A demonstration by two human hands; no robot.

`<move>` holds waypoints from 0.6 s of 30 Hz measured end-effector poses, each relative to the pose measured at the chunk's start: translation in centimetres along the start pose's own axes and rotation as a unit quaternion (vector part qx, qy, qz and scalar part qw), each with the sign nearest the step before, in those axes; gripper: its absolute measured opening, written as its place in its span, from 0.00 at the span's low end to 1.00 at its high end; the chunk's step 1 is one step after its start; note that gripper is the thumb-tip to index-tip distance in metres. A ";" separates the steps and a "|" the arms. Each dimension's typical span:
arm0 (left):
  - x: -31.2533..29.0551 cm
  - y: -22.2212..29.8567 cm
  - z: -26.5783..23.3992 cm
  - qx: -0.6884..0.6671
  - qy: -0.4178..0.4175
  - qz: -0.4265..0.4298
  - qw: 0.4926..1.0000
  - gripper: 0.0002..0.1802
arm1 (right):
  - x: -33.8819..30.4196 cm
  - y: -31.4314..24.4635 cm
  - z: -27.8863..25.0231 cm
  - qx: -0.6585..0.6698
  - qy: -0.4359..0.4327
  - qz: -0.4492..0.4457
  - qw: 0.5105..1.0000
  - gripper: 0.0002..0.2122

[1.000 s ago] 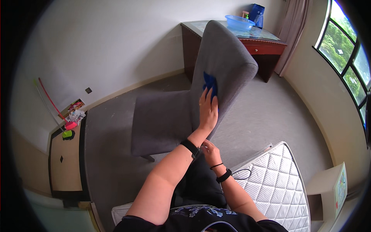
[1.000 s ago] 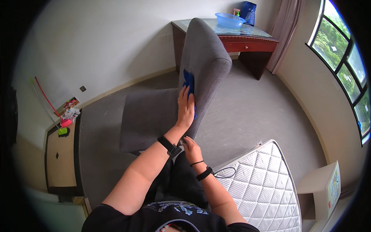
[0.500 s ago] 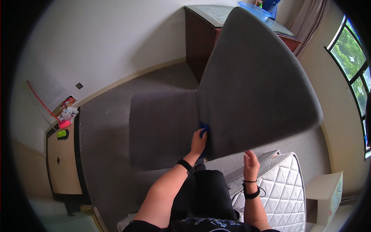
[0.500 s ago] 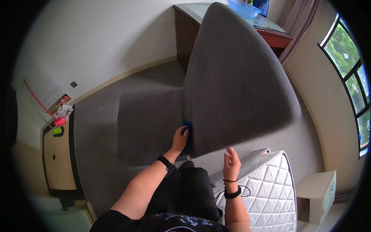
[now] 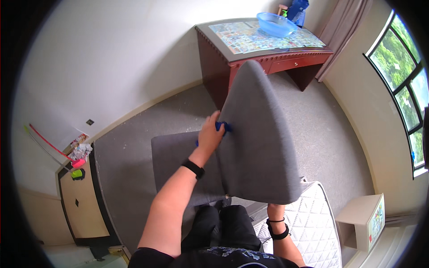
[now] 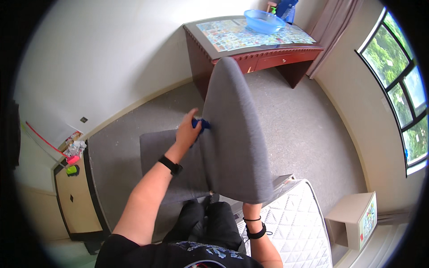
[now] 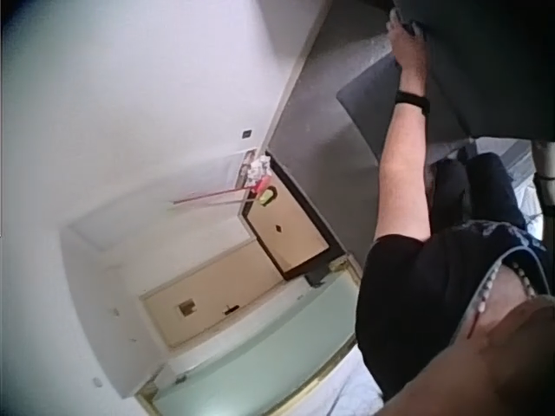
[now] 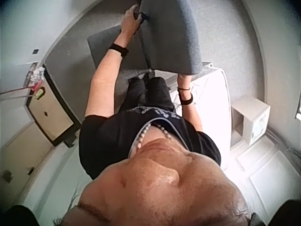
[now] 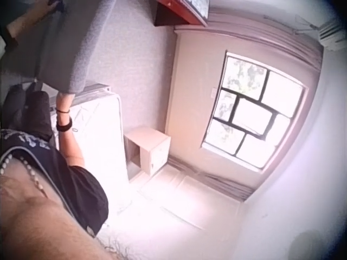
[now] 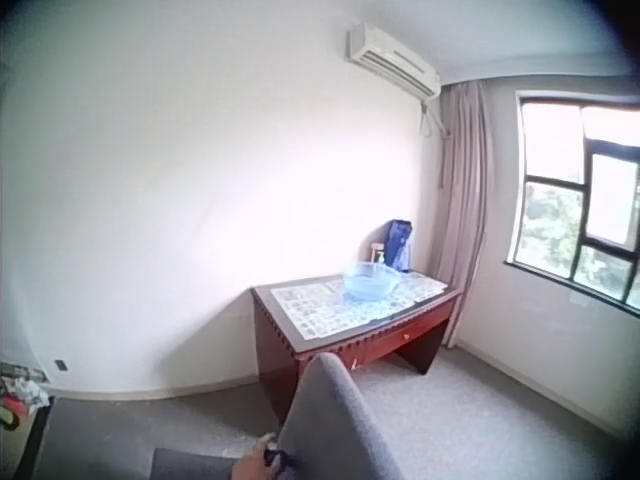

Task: The person is cleaning a grey upholstered chair using a blue cloth and rinsing the cloth in a plastic basin.

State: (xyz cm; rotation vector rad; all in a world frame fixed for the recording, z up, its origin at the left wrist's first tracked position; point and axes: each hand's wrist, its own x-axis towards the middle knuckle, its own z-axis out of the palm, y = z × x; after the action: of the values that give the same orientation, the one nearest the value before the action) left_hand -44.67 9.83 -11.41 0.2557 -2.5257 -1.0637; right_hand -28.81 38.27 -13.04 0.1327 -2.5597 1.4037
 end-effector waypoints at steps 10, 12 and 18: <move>14.3 15.0 -5.7 0.426 -0.175 0.318 0.829 0.47 | 0.2 -3.9 -2.4 0.109 -0.120 0.061 0.985 0.24; 15.3 14.3 -5.2 0.407 -0.203 0.317 0.832 0.44 | 0.2 -4.6 -2.0 0.135 -0.113 0.070 0.982 0.26; 15.4 14.4 -4.5 0.347 -0.231 0.292 0.861 0.40 | 0.2 -5.4 -1.1 0.169 -0.069 0.088 0.979 0.30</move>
State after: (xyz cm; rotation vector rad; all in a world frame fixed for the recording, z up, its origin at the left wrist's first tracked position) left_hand -57.08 12.18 6.08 -0.6286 -3.0003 0.0644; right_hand -27.88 36.30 -8.00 0.0596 -2.4666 1.9550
